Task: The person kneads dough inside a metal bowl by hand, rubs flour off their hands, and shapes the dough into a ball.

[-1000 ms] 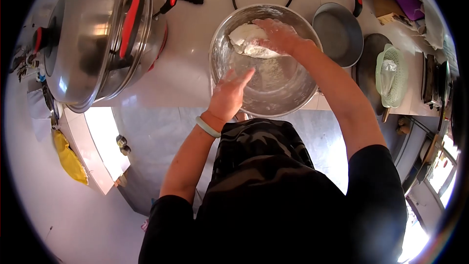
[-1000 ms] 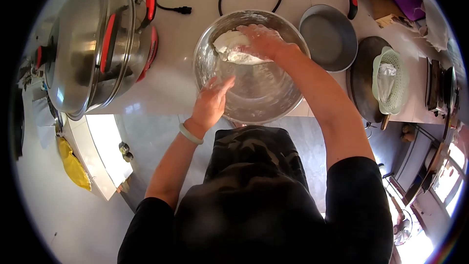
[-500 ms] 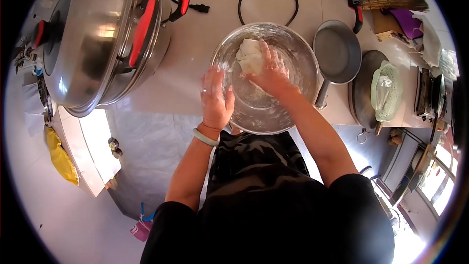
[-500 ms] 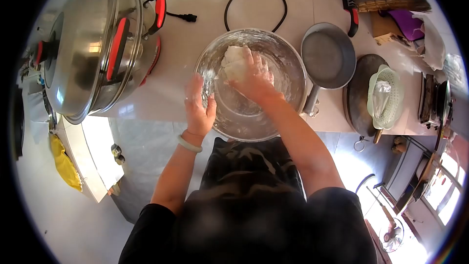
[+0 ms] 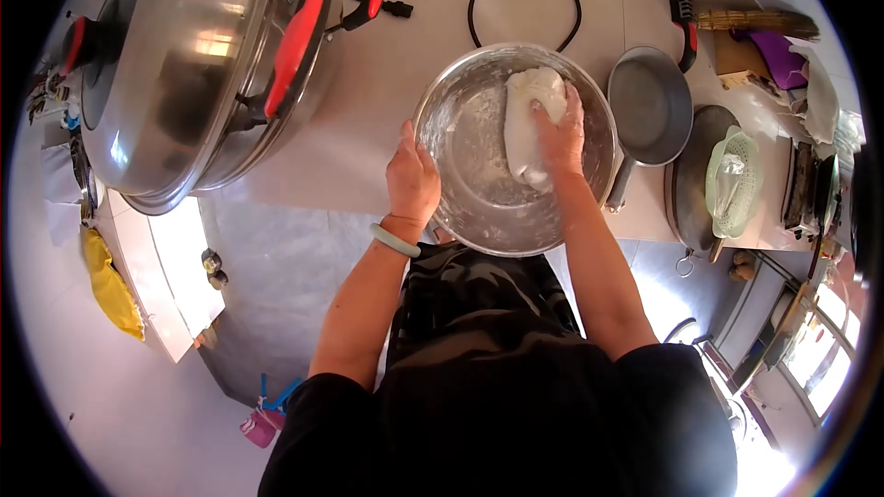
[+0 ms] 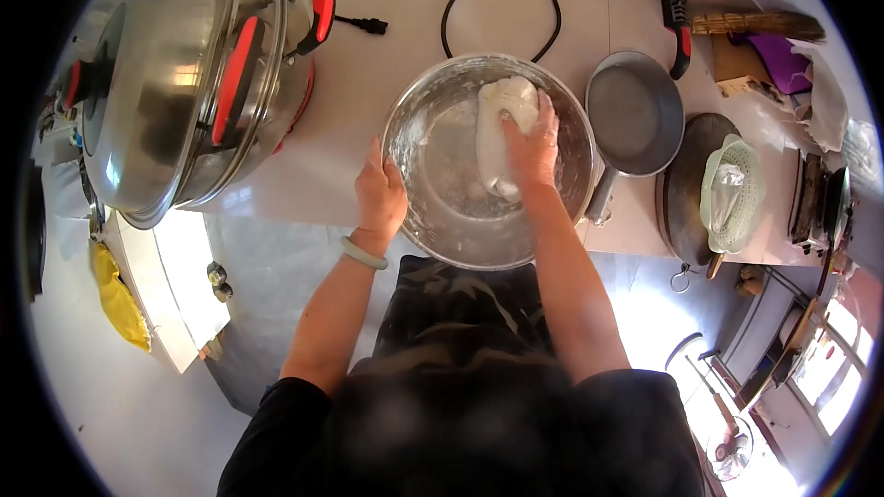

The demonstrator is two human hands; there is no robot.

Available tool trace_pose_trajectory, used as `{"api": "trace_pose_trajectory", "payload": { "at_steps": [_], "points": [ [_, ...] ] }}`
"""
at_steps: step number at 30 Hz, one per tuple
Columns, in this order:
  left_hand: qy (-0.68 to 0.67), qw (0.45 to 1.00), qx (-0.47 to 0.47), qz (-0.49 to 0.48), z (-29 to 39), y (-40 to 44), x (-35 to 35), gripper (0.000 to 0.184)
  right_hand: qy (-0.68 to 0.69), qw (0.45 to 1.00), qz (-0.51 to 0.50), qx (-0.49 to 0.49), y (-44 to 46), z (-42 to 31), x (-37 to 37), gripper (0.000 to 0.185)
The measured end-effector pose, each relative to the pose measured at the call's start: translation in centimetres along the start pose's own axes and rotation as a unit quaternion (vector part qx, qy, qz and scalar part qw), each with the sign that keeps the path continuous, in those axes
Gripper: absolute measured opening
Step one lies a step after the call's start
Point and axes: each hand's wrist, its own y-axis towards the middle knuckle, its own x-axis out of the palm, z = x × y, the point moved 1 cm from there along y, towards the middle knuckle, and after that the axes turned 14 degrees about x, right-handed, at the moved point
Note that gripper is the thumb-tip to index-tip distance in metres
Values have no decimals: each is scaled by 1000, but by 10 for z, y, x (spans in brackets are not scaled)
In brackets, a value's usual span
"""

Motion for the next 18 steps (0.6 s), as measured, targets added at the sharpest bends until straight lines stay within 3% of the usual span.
{"api": "trace_pose_trajectory", "payload": {
  "at_steps": [3, 5, 7, 9, 12, 15, 18],
  "points": [
    [3, 1000, 23, -4, -2, 2, -1, 44, 88, 993, -53, 54, 7, -2, 35, 76],
    [-9, 999, -12, -29, 1, 3, -5, 44, 103, 990, -82, 58, -3, -14, 56, 77],
    [-19, 999, -7, -26, 1, 3, -6, 43, 10, 993, -114, 15, -31, -49, 56, 81],
    [-30, 999, 42, 5, -1, 4, -4, 43, -101, 978, -156, -99, -43, -49, 55, 78],
    [-58, 998, 3, 3, 1, 8, -5, 35, -207, 918, -277, -192, -58, -48, 40, 74],
    [-86, 989, 63, 105, -17, 3, 15, 30, -307, 833, -391, -240, -71, -50, 26, 70],
    [-92, 992, 6, 84, -13, 4, 13, 27, -409, 737, -453, -290, -75, -47, 14, 65]
  ]
}}
